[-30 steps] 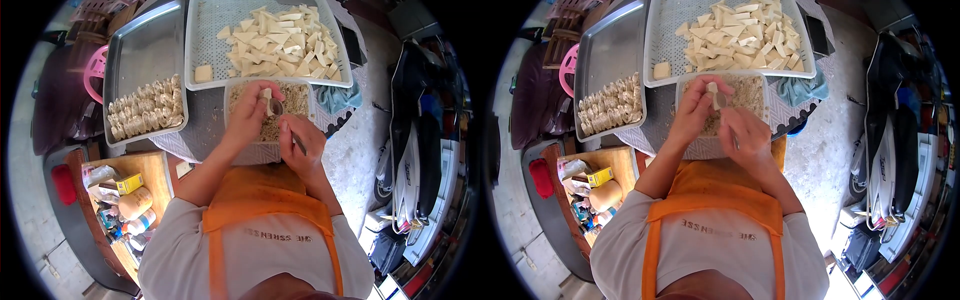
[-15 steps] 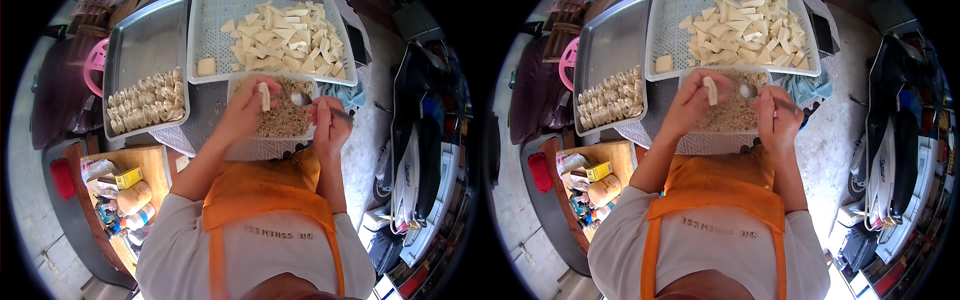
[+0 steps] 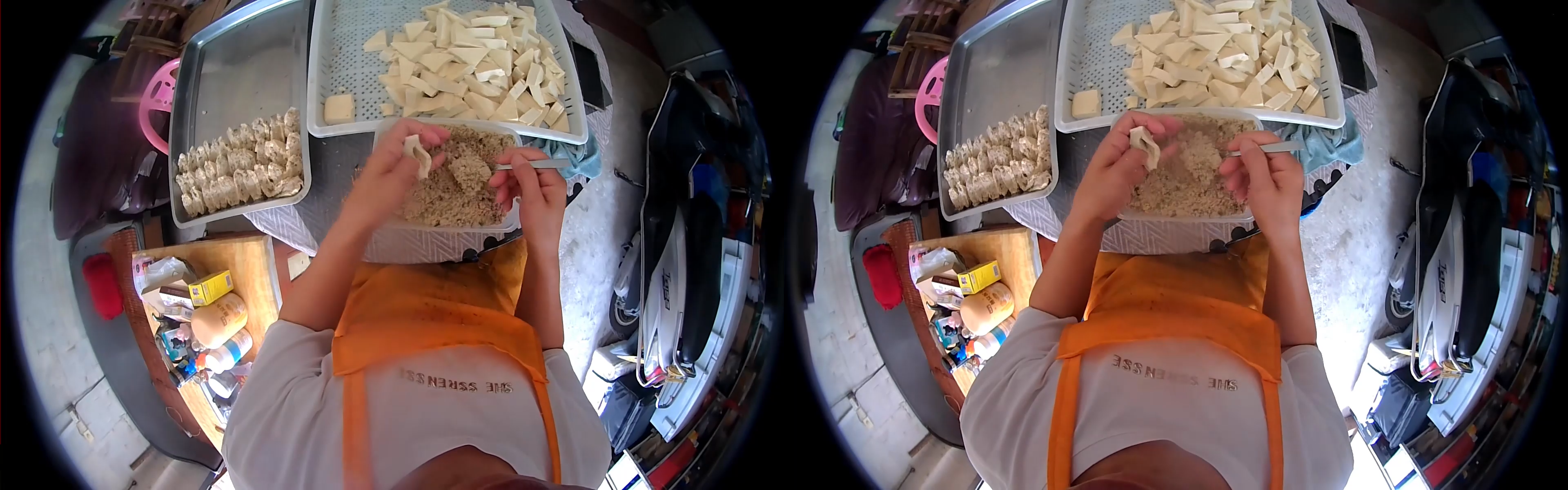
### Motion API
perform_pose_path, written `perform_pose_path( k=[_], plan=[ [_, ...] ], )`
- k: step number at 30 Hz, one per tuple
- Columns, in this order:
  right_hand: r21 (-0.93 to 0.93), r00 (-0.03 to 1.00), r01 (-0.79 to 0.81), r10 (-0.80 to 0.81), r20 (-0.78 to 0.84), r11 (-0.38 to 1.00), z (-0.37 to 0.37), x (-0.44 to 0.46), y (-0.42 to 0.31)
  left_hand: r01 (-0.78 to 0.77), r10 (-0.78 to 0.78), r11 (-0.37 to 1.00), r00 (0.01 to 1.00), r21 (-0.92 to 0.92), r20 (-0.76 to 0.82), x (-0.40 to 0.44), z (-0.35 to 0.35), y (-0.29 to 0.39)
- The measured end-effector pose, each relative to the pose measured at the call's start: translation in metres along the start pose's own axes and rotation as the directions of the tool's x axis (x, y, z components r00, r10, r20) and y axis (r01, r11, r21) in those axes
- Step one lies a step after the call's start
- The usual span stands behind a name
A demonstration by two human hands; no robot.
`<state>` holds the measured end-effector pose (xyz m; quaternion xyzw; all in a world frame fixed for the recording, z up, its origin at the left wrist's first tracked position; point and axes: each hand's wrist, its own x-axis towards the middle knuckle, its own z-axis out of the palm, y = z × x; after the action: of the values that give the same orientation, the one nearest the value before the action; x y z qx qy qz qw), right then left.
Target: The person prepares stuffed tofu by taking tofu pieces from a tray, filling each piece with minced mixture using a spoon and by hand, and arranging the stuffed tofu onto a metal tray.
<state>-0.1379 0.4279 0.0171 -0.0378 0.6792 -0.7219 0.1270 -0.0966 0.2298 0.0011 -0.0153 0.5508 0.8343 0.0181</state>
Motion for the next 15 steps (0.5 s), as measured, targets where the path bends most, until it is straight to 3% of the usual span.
perform_pose_path(
  k=[7, 10, 15],
  plan=[
    [0.186, 0.99, 0.118, -0.101, -0.097, 0.975, 0.012, -0.008, 0.001, 0.011, -0.037, 0.982, 0.99, 0.188, 0.137, 0.009, 0.01, -0.017],
    [0.098, 0.98, 0.173, -0.161, -0.117, 0.98, 0.021, -0.01, 0.004, 0.142, -0.163, 0.978, 0.978, 0.154, 0.134, 0.008, 0.012, -0.009],
    [-0.067, 0.976, 0.2, -0.205, -0.076, 0.977, 0.022, -0.013, 0.001, 0.24, -0.226, 0.963, 0.967, -0.12, 0.12, 0.007, 0.01, -0.006]
  ],
)
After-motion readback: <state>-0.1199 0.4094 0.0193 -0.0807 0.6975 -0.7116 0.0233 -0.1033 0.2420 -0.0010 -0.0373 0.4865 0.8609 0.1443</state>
